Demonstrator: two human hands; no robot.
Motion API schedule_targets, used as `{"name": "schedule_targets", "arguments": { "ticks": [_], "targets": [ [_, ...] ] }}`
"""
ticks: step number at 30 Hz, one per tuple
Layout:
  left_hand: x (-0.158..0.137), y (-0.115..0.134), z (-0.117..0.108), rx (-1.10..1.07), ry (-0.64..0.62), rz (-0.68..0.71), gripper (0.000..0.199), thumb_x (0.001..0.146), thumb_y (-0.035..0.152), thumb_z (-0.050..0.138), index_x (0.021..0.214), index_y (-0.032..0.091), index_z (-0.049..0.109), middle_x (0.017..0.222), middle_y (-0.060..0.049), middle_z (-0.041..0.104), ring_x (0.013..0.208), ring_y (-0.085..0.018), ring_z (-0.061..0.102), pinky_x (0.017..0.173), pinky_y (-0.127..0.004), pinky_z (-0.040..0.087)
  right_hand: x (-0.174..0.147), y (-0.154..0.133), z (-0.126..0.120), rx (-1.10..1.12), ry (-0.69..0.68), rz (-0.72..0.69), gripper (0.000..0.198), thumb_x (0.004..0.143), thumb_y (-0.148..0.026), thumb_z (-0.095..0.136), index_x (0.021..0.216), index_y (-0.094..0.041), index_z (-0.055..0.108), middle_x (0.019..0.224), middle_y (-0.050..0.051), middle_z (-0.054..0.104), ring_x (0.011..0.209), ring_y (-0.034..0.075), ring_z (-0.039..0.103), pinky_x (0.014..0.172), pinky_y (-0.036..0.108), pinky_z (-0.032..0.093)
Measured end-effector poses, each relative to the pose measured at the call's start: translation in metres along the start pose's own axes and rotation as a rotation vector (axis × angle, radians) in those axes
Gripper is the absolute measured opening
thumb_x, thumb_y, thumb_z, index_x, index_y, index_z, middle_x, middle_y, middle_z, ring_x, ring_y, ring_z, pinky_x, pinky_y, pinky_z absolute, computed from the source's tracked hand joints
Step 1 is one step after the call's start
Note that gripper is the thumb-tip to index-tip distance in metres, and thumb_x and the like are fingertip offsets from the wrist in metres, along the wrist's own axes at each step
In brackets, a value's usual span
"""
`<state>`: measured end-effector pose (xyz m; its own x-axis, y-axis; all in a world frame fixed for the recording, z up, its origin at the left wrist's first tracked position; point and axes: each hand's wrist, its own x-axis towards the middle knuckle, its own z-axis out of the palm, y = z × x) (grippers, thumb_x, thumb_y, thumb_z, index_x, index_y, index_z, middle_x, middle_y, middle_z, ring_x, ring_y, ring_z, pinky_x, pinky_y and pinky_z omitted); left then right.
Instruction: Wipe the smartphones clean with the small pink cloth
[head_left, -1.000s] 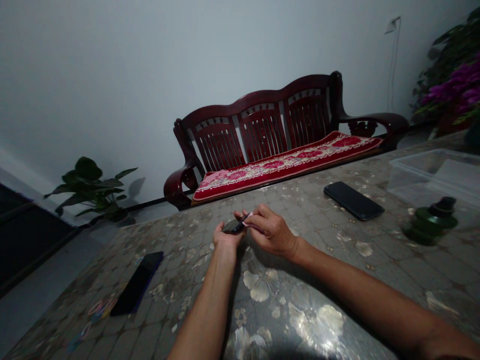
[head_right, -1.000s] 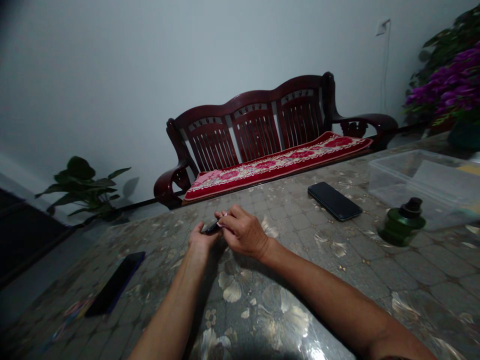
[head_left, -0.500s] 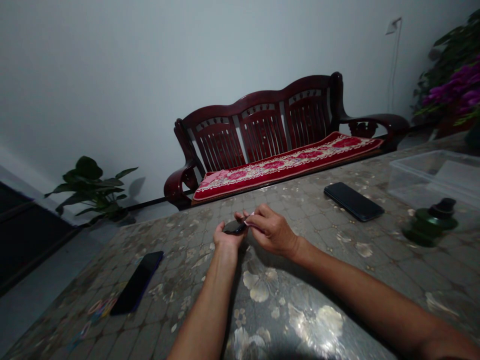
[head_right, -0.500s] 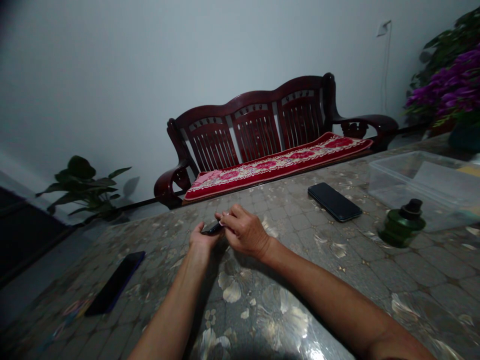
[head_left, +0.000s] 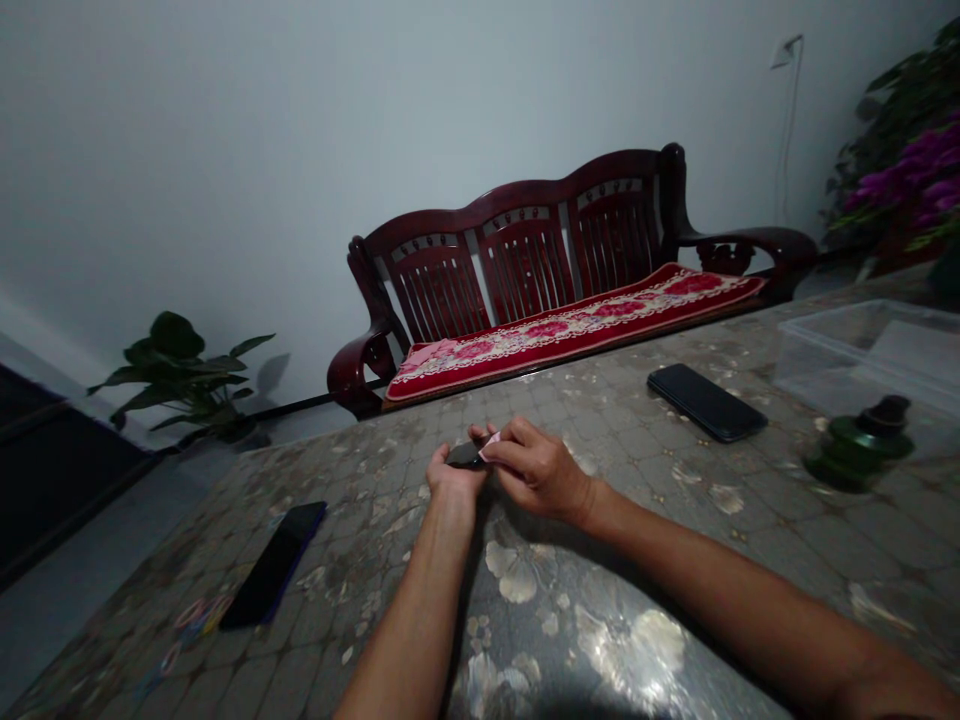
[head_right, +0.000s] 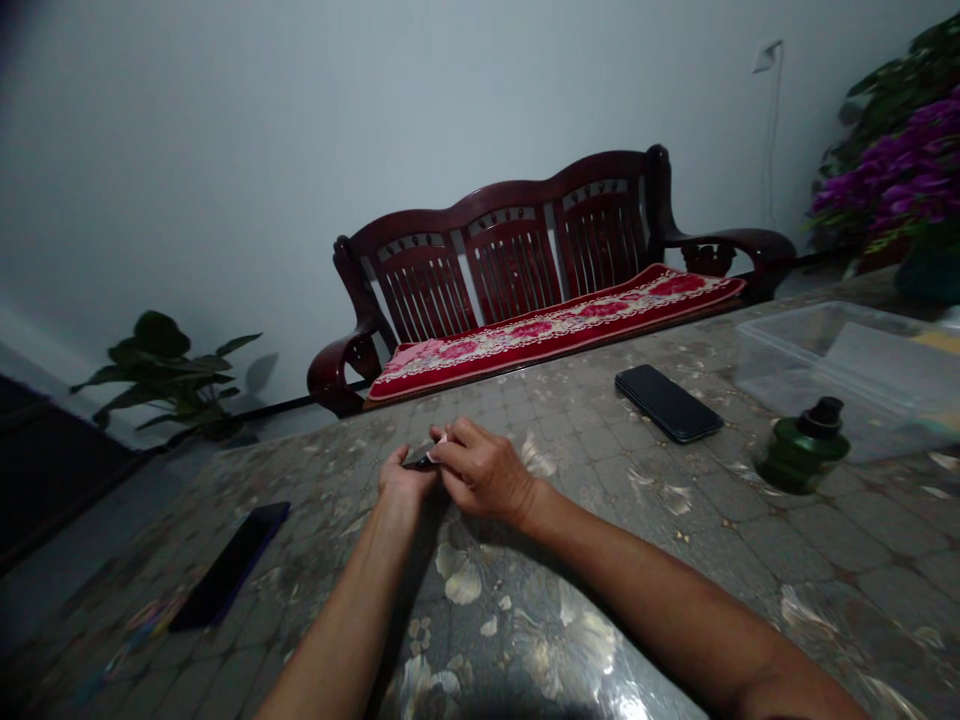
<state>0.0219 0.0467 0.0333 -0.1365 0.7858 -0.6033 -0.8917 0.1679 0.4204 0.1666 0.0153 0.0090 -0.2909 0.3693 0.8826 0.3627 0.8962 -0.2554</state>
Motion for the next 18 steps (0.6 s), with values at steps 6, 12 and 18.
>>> {"name": "schedule_targets", "arguments": {
  "ticks": [6,12,18],
  "targets": [
    [-0.0058,0.0004,0.0023,-0.068,0.031,-0.114,0.046,0.097,0.037,0.026,0.116,0.009,0.056,0.093,-0.015,0.061,0.069,-0.027,0.065,0.054,-0.040,0.057,-0.0030,0.0098,0.0002,-0.055,0.055,0.006,0.024,0.088,-0.005,0.055,0.102,-0.020,0.067,0.090,0.005,0.058,0.081,0.017,0.061,0.071,0.026,0.054],
    [-0.0058,-0.0005,0.0028,-0.100,0.039,-0.119,0.045,0.096,0.038,0.030,0.119,0.008,0.055,0.093,-0.014,0.062,0.069,-0.027,0.065,0.055,-0.040,0.057,-0.0028,0.0023,0.0008,-0.039,0.035,-0.069,0.024,0.089,-0.007,0.055,0.107,-0.020,0.066,0.092,0.006,0.060,0.086,0.017,0.063,0.075,0.026,0.056],
    [-0.0094,0.0001,0.0034,-0.108,0.033,-0.133,0.045,0.096,0.037,0.029,0.117,0.007,0.056,0.093,-0.015,0.061,0.069,-0.027,0.065,0.054,-0.040,0.057,-0.0033,0.0102,-0.0024,-0.082,0.063,-0.056,0.027,0.087,-0.004,0.055,0.106,-0.020,0.066,0.090,0.006,0.060,0.081,0.017,0.062,0.071,0.026,0.055]
  ]
}}
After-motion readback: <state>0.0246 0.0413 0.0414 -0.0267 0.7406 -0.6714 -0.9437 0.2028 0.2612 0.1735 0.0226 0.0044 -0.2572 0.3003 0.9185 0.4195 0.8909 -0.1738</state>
